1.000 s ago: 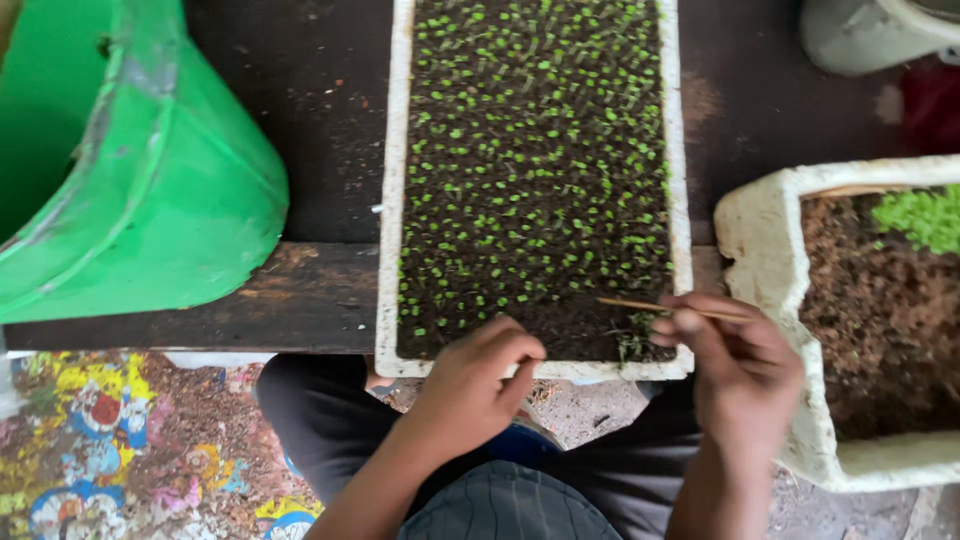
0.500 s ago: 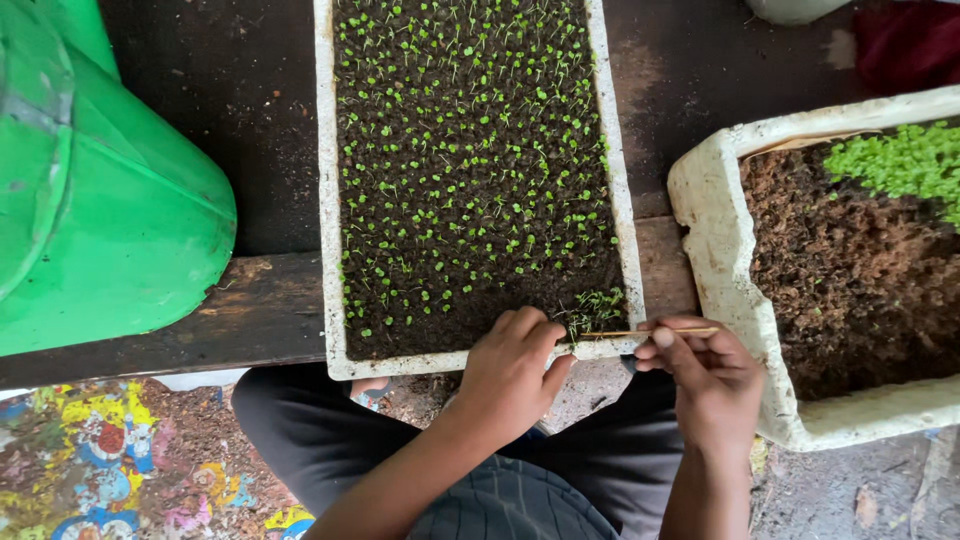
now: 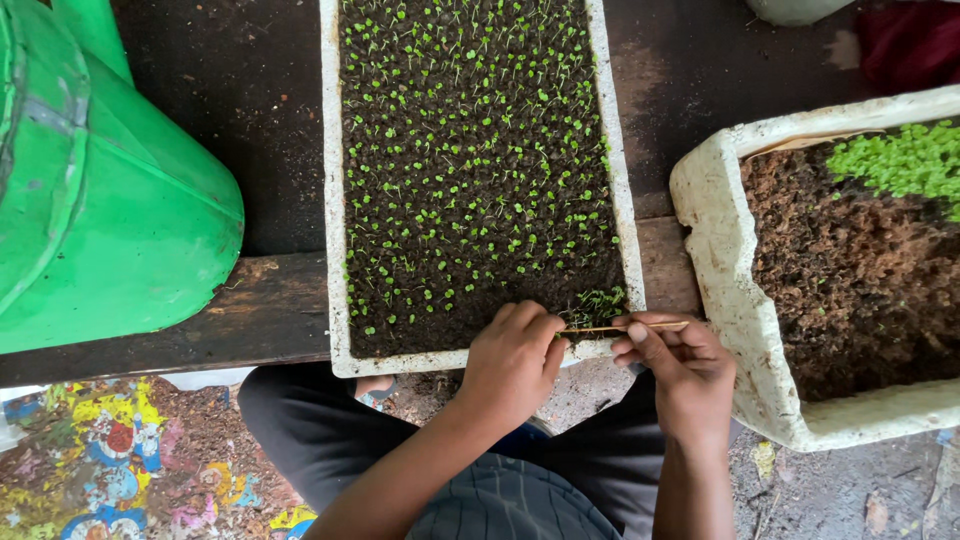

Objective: The person thins seedlings in a tray by hand and using a thin wooden stick, pulling up small plants to create space.

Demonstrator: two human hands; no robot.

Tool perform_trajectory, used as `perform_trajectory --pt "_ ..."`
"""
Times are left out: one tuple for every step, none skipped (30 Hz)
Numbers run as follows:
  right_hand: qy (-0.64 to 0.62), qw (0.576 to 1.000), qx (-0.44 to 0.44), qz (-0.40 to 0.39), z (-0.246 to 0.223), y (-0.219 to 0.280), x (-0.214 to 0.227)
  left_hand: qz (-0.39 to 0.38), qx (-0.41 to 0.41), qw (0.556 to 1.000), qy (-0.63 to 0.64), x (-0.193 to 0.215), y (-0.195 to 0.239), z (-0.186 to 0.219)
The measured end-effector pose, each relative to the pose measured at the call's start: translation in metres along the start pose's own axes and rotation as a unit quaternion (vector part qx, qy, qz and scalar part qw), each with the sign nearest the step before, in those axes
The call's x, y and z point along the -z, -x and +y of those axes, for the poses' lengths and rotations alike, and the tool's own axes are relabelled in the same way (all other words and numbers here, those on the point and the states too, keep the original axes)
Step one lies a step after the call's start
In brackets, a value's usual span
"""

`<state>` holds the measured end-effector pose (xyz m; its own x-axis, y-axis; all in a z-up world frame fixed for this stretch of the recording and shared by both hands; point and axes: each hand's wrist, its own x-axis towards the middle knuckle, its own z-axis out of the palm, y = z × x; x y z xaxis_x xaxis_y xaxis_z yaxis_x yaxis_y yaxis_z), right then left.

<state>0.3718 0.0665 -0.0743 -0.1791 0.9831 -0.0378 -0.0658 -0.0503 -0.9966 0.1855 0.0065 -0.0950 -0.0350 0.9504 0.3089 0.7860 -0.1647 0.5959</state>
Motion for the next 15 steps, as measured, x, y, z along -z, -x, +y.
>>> perform_trajectory --pt "0.003 1.0 -0.002 0.0 -0.002 0.0 -0.002 0.008 0.005 1.0 0.015 0.001 0.0 -0.001" --pt "0.007 1.0 -0.003 0.0 -0.003 0.0 -0.004 0.016 0.011 0.999 0.031 0.001 0.0 -0.002" --pt "0.007 1.0 -0.003 -0.002 -0.002 0.0 -0.005 0.017 0.012 0.999 0.031 0.004 0.0 -0.003" --pt "-0.005 1.0 0.008 0.004 -0.001 -0.001 -0.005 0.017 0.018 0.998 0.05 0.006 0.0 -0.004" --pt "-0.016 1.0 0.019 0.01 0.0 -0.001 -0.006 0.018 0.024 0.997 0.069 0.009 -0.001 -0.006" --pt "-0.016 1.0 0.02 0.009 -0.001 -0.002 -0.006 0.019 0.024 0.997 0.068 0.016 -0.002 -0.007" --pt "-0.03 0.999 0.027 0.006 -0.002 -0.003 -0.006 0.004 0.054 0.994 0.098 0.022 -0.003 -0.008" --pt "-0.044 0.998 0.035 0.002 -0.003 -0.004 -0.006 -0.011 0.085 0.988 0.126 0.029 -0.005 -0.01" --pt "-0.045 0.998 0.036 0.001 -0.003 -0.005 -0.005 -0.01 0.084 0.988 0.126 0.038 -0.005 -0.011" --pt "-0.042 0.998 0.032 0.019 -0.003 -0.006 -0.006 -0.03 0.126 0.979 0.159 0.046 -0.006 -0.013" --pt "-0.039 0.998 0.027 0.038 -0.003 -0.007 -0.006 -0.049 0.166 0.966 0.192 0.055 -0.006 -0.014" --pt "-0.039 0.998 0.027 0.036 -0.004 -0.007 -0.007 -0.048 0.168 0.966 0.191 0.062 -0.006 -0.015" --pt "-0.07 0.996 0.037 0.037 -0.005 -0.008 -0.008 -0.03 0.182 0.951 0.25 0.069 -0.006 -0.016" --pt "-0.102 0.993 0.047 0.038 -0.006 -0.008 -0.009 -0.012 0.195 0.932 0.306 0.077 -0.005 -0.017" --pt "-0.102 0.993 0.047 0.036 -0.009 -0.008 -0.01 -0.01 0.196 0.932 0.305 0.078 -0.003 -0.019"
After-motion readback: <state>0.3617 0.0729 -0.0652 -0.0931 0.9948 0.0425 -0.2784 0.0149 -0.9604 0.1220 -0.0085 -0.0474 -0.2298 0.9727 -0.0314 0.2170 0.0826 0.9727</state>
